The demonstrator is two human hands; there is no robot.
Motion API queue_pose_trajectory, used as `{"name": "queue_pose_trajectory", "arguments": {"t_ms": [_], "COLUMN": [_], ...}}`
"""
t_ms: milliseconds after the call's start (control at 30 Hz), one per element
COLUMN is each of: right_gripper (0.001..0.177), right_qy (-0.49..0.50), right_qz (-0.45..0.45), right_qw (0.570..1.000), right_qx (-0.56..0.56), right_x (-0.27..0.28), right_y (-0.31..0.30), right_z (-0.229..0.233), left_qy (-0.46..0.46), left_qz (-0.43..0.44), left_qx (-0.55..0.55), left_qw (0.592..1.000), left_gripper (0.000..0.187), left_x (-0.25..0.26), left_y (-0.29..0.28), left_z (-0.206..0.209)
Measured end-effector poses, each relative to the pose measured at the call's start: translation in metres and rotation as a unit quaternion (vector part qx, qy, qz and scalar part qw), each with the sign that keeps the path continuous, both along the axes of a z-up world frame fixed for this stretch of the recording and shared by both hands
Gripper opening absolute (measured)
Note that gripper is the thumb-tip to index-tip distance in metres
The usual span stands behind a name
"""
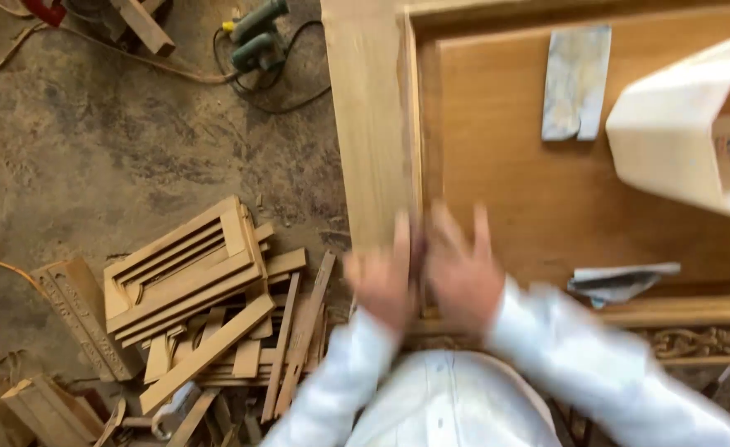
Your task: Sanding a wooden door panel using a sanding block and sandpaper to smooth the surface and edges.
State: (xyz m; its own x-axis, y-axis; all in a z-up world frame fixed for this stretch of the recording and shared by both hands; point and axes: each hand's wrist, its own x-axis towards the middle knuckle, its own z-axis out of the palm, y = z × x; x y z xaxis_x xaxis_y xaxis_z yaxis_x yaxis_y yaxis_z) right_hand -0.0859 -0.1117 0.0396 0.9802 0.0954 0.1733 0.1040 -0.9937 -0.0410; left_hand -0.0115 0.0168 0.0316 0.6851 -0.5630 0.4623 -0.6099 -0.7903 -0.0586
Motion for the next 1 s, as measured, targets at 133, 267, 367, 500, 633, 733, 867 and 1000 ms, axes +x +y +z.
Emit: {"name": "queue_pose_trajectory", "arguments": {"t_ms": [133,267,367,500,633,733,867,1000], "right_gripper": [0.013,0.006,0.01,0.018,0.014,0.008,0.021,0.019], "right_qy": [0.04,-0.114,-0.125,-0.055,-0.058,-0.123,-0.118,-0.037], "right_qz": [0.007,-0.015,-0.001,0.002,-0.008,-0.031,-0.029,-0.027], "right_qw": [0.987,0.993,0.991,0.994,0.996,0.992,0.993,0.993], "right_qx": [0.154,0.04,0.054,0.09,0.062,0.029,-0.01,0.111], "right_x": [0.005,0.126,0.14,0.054,0.09,0.163,0.16,0.078], "right_y": [0.0,-0.08,-0.089,-0.031,-0.063,-0.122,-0.115,-0.072], "right_z": [-0.011,-0.043,-0.044,-0.016,-0.07,-0.104,-0.101,-0.112], "left_qy": [0.279,-0.04,-0.053,0.071,0.08,0.031,0.013,0.123], "left_qz": [-0.059,-0.056,-0.062,-0.053,-0.047,-0.022,-0.106,-0.096], "left_qx": [-0.129,-0.094,-0.126,-0.148,-0.136,-0.123,-0.16,-0.128], "left_qw": [0.95,0.993,0.989,0.985,0.986,0.992,0.981,0.979], "left_gripper": [0.043,0.058,0.051,0.043,0.048,0.058,0.056,0.054], "left_x": [0.007,0.128,0.144,0.053,0.095,0.167,0.177,0.113], "left_y": [-0.009,-0.087,-0.101,-0.038,-0.071,-0.124,-0.119,-0.078], "left_z": [0.008,-0.075,-0.037,-0.032,-0.063,-0.08,-0.035,-0.05]}}
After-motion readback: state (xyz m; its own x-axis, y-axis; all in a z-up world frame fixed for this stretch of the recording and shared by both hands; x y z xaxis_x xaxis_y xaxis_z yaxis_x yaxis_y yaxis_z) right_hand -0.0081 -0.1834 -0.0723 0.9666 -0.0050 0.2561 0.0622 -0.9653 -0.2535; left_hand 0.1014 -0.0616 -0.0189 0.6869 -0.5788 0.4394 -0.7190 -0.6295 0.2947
